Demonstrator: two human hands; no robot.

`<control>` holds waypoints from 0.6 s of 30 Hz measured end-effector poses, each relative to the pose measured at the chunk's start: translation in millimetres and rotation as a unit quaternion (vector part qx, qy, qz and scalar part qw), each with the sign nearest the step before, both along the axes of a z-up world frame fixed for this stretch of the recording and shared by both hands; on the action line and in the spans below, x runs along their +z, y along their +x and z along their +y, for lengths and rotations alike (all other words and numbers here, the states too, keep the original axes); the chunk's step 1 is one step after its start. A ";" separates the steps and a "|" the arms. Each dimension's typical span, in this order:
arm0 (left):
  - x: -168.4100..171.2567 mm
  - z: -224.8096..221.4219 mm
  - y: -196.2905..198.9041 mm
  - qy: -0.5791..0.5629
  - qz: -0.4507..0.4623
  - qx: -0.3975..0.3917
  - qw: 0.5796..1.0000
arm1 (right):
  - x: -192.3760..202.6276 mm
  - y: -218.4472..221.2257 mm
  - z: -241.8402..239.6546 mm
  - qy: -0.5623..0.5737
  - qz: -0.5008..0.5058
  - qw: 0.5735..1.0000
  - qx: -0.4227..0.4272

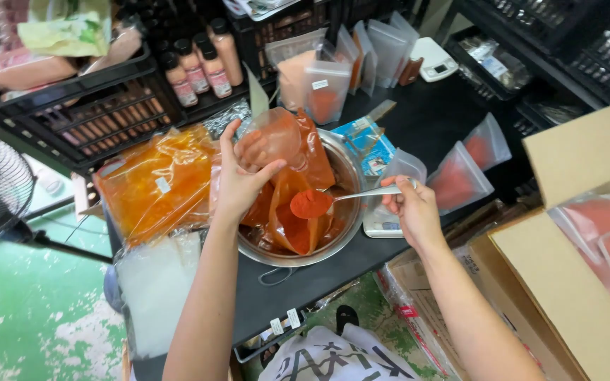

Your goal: The person scoops red paste from large plastic bags into a cup using a spoon, weighs the cup on a digital scale, transfers the paste into smaller zip-lock bags, and then places the filled bags into a cardboard box.

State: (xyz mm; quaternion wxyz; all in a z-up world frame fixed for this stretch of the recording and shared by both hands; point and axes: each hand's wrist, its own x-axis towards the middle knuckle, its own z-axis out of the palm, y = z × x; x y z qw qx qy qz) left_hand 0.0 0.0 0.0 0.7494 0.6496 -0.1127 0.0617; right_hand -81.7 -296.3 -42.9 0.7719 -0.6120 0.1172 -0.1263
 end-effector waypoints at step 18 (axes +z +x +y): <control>-29.8 -199.4 48.7 0.037 0.063 -0.291 0.954 | 99.8 -77.9 -174.6 -0.016 -0.018 0.989 -0.143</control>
